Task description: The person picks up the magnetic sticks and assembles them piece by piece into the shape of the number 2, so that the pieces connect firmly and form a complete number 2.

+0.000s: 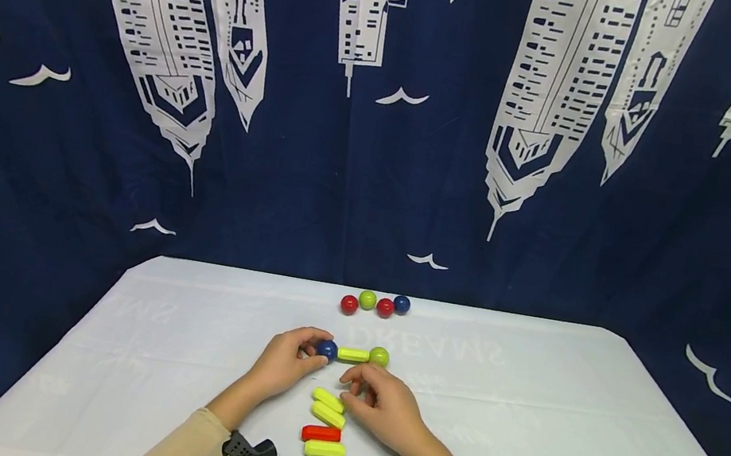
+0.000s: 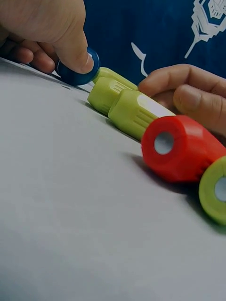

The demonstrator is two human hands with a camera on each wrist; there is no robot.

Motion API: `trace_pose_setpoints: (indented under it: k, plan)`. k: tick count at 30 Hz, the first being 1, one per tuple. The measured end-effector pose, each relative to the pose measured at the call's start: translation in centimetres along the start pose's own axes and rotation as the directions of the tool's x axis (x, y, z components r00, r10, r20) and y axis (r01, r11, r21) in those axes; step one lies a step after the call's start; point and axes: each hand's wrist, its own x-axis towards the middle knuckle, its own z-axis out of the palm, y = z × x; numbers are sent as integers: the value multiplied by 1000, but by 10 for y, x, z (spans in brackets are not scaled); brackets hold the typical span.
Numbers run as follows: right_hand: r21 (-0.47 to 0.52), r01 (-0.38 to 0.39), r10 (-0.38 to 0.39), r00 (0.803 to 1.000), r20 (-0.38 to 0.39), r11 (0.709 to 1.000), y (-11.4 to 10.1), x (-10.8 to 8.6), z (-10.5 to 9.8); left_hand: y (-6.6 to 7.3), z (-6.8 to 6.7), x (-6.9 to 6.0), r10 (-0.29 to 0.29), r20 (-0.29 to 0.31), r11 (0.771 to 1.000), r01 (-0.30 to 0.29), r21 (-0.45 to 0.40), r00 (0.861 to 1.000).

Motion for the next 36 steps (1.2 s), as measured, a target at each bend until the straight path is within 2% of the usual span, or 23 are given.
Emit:
trace_pose_setpoints:
  k: [4,10,17,22,29,36]
  plan:
    - [-52,2,0,999,43,999,-3,-1,1,-2,0,0,9,4,1000,-9,-1,1000]
    - [-71,7,-2,997,80,997,-3,-1,0,-2,-1,-1,15,9,1000,-15,5,1000]
    - [-102,39,-31,997,73,994,-2,-2,0,-2,0,-1,-10,10,1000,10,-5,1000]
    - [-122,43,-35,997,69,992,-3,-2,-1,0,0,-1,2,11,1000,-2,0,1000]
    - [-154,43,-35,998,54,987,-4,-1,-2,2,-1,1,-11,11,1000,11,2,1000]
    - [-138,36,-32,999,29,990,-3,-1,-2,2,-1,0,-16,15,1000,16,3,1000]
